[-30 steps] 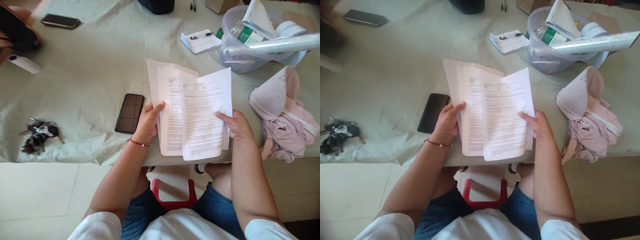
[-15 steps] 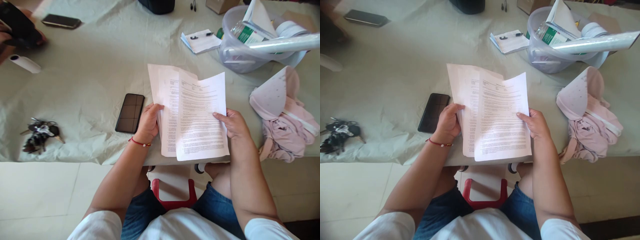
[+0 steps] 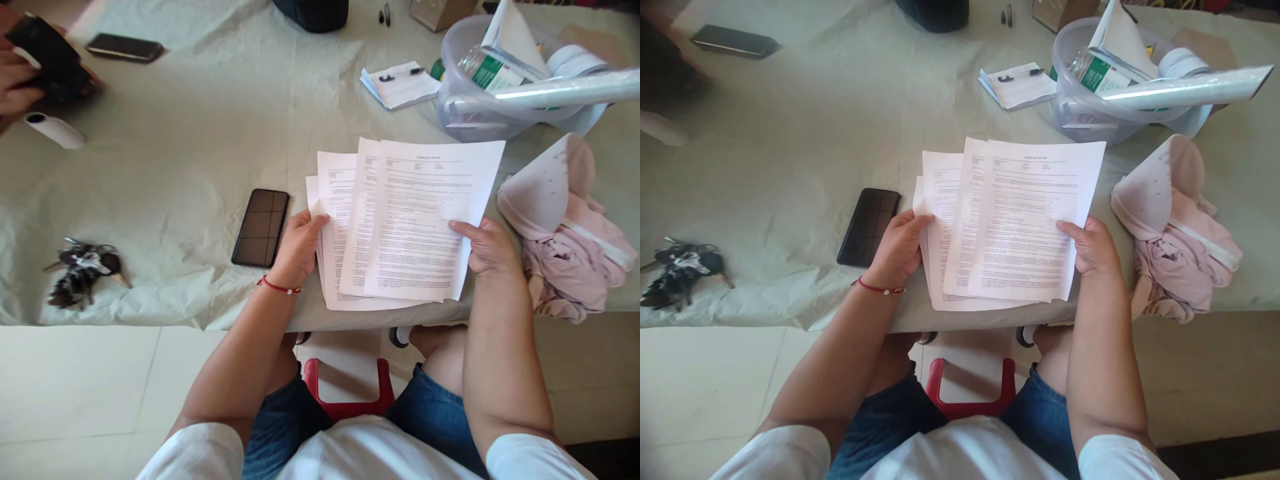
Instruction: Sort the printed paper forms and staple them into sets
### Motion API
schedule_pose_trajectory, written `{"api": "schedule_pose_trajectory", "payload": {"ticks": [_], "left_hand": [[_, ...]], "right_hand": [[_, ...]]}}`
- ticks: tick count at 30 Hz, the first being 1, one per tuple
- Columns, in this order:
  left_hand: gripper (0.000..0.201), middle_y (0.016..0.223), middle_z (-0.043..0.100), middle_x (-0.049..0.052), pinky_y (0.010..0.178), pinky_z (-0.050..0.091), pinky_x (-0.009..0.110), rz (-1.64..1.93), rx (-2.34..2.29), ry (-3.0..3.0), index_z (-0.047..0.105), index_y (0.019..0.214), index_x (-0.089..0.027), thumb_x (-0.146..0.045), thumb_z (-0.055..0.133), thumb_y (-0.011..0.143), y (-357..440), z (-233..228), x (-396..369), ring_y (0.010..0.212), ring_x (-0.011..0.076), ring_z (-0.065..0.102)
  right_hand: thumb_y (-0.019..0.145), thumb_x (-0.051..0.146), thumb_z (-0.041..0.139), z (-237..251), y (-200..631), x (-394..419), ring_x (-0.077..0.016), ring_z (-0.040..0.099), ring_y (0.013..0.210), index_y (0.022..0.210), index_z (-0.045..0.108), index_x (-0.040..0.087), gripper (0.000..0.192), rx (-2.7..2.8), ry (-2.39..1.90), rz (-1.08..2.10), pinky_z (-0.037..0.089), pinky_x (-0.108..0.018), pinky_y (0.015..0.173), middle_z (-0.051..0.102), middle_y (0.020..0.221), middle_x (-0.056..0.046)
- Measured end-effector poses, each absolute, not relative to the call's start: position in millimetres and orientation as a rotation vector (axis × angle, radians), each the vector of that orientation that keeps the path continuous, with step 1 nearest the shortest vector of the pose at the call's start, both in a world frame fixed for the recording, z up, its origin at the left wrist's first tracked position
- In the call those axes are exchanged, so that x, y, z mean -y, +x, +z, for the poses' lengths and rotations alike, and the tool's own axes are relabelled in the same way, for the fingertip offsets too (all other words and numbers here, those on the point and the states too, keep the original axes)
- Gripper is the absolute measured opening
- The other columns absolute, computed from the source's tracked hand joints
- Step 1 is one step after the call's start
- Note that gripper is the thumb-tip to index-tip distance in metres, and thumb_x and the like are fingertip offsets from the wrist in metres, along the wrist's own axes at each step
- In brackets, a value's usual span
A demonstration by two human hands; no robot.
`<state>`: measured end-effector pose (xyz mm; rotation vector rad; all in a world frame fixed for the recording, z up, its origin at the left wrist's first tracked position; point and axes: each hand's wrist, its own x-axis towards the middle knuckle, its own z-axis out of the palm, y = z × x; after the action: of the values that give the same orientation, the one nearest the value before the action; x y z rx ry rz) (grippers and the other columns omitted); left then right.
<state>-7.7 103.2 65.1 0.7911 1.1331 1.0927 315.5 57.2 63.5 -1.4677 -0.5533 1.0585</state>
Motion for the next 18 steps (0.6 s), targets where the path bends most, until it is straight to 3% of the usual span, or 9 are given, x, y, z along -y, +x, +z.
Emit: {"api": "schedule_pose_trajectory", "payload": {"ticks": [5,12,14,18], "left_hand": [[0.030,0.091,0.078,0.004,0.074,0.059,0.034,1.151,-1.177,0.782,0.064,0.100,-0.024,-0.032,0.081,0.077,-7.9,61.2,-102.9,0.080,0.0216,0.075],[0.053,0.068,0.059,-0.009,0.059,0.046,0.025,1.323,-1.244,0.778,0.057,0.120,-0.031,-0.016,0.075,0.072,-12.1,60.9,-103.3,0.059,0.0137,0.059],[0.052,0.071,0.064,-0.007,0.060,0.047,0.025,1.335,-1.227,0.791,0.060,0.116,-0.030,-0.015,0.076,0.069,-12.5,61.6,-103.4,0.061,0.0137,0.060],[0.015,0.071,0.068,-0.001,0.056,0.045,0.026,1.236,-1.250,0.805,0.070,0.081,-0.023,-0.017,0.074,0.067,-11.4,62.1,-104.2,0.061,0.0132,0.059]], "right_hand": [[0.051,0.024,0.108,63.9,314.3,-55.7,-0.0298,0.082,0.103,0.105,0.081,0.016,0.061,0.628,-1.428,1.126,0.068,-0.048,0.101,0.086,0.108,-0.010],[0.052,0.014,0.103,56.8,309.8,-59.7,-0.0255,0.081,0.093,0.093,0.082,0.017,0.047,0.628,-1.494,1.027,0.069,-0.043,0.093,0.086,0.100,-0.006],[0.055,0.009,0.100,55.7,309.7,-60.4,-0.0240,0.081,0.092,0.093,0.082,0.016,0.042,0.620,-1.519,0.999,0.068,-0.041,0.093,0.086,0.099,-0.006],[0.058,0.010,0.097,54.5,310.3,-59.9,-0.0238,0.081,0.090,0.090,0.082,0.019,0.036,0.638,-1.578,0.970,0.069,-0.042,0.092,0.086,0.096,-0.004]]}}
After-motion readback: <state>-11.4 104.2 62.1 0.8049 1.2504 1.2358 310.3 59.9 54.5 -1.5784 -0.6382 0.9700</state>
